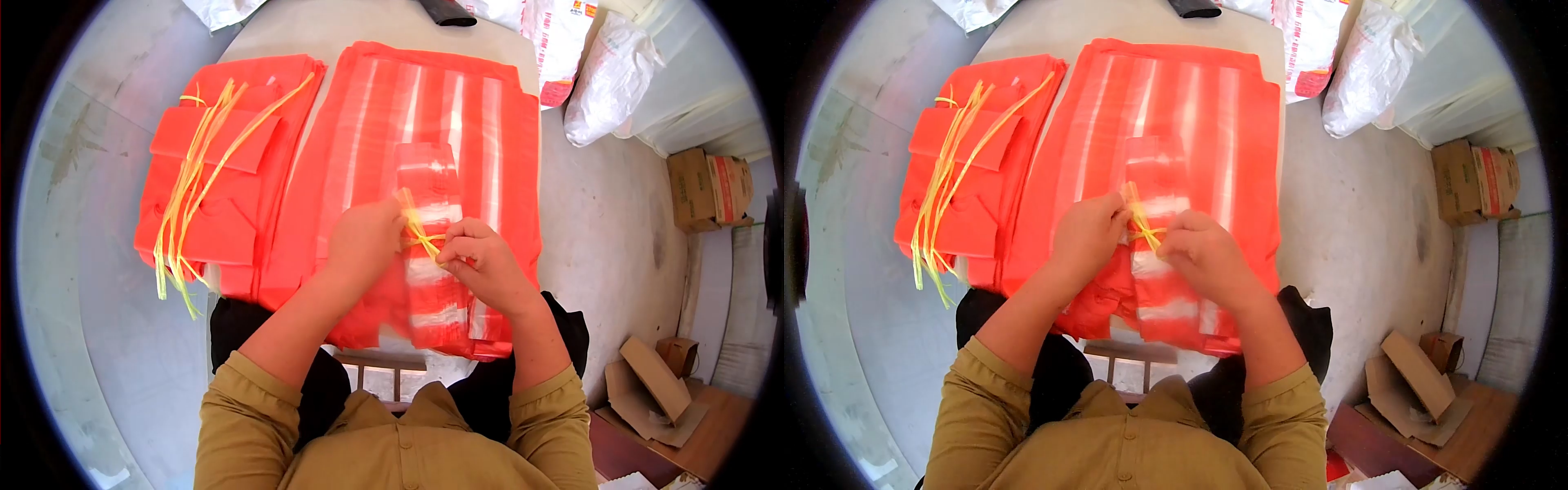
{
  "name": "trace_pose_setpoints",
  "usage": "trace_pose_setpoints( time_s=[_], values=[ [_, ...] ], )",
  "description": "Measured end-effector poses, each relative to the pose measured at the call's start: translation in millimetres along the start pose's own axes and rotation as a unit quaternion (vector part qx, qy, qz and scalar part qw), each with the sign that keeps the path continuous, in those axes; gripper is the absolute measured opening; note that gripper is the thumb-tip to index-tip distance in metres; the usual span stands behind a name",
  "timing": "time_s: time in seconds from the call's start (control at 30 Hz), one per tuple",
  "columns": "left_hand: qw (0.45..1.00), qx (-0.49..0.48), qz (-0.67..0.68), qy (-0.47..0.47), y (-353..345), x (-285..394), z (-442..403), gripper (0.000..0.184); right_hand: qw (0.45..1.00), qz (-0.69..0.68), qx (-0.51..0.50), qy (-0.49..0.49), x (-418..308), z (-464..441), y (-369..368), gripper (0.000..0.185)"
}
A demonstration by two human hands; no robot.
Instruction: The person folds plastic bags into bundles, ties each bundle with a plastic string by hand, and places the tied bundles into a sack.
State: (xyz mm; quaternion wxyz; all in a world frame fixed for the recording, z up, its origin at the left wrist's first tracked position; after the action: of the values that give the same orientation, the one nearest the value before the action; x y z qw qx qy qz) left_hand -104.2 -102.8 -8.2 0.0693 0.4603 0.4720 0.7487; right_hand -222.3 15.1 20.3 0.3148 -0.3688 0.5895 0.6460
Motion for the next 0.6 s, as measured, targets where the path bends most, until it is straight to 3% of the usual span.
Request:
trace_pose_setpoints(
  time_s=[0.13, 0.23, 0.3, 0.43, 0.5, 0.6],
  values=[
    [0.992, -0.005, 0.112, 0.054, 7.9, -7.1, 9.7, 0.021, 0.991, -0.003, 0.087, -0.102, 11.3, 12.4, 20.3, 0.038],
    [0.978, -0.076, 0.177, 0.084, 0.5, -1.8, 22.8, 0.025, 0.981, 0.066, 0.071, -0.168, 26.5, 16.2, 24.0, 0.053],
    [0.969, -0.152, 0.179, 0.075, -11.8, -0.2, 31.6, 0.025, 0.98, 0.056, 0.042, -0.186, 31.2, 14.1, 15.2, 0.056],
    [0.932, -0.161, 0.324, 0.03, -32.1, -7.5, 36.7, 0.03, 0.978, -0.013, 0.018, -0.205, 28.1, 9.2, 9.9, 0.057],
    [0.915, -0.177, 0.359, 0.057, -35.1, -12.9, 37.6, 0.035, 0.973, -0.173, 0.029, -0.152, 19.6, 12.0, 5.4, 0.056],
    [0.792, -0.131, 0.57, 0.174, -31.2, -22.3, 49.3, 0.043, 0.904, -0.425, -0.026, -0.041, -4.1, 14.2, 0.3, 0.058]
  ],
)
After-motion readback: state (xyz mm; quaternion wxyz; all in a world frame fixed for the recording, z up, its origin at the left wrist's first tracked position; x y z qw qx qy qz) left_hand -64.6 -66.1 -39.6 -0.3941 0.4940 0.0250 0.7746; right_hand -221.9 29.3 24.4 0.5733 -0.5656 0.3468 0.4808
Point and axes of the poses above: each hand's wrist, its own z-axis away from the middle knuckle, its own y-axis out of the back of the hand, x = y × z, the point moved 10 cm from there along -z, towards the middle knuckle, and after that the axes turned 11 degrees about -x, right-handed, at the moved point
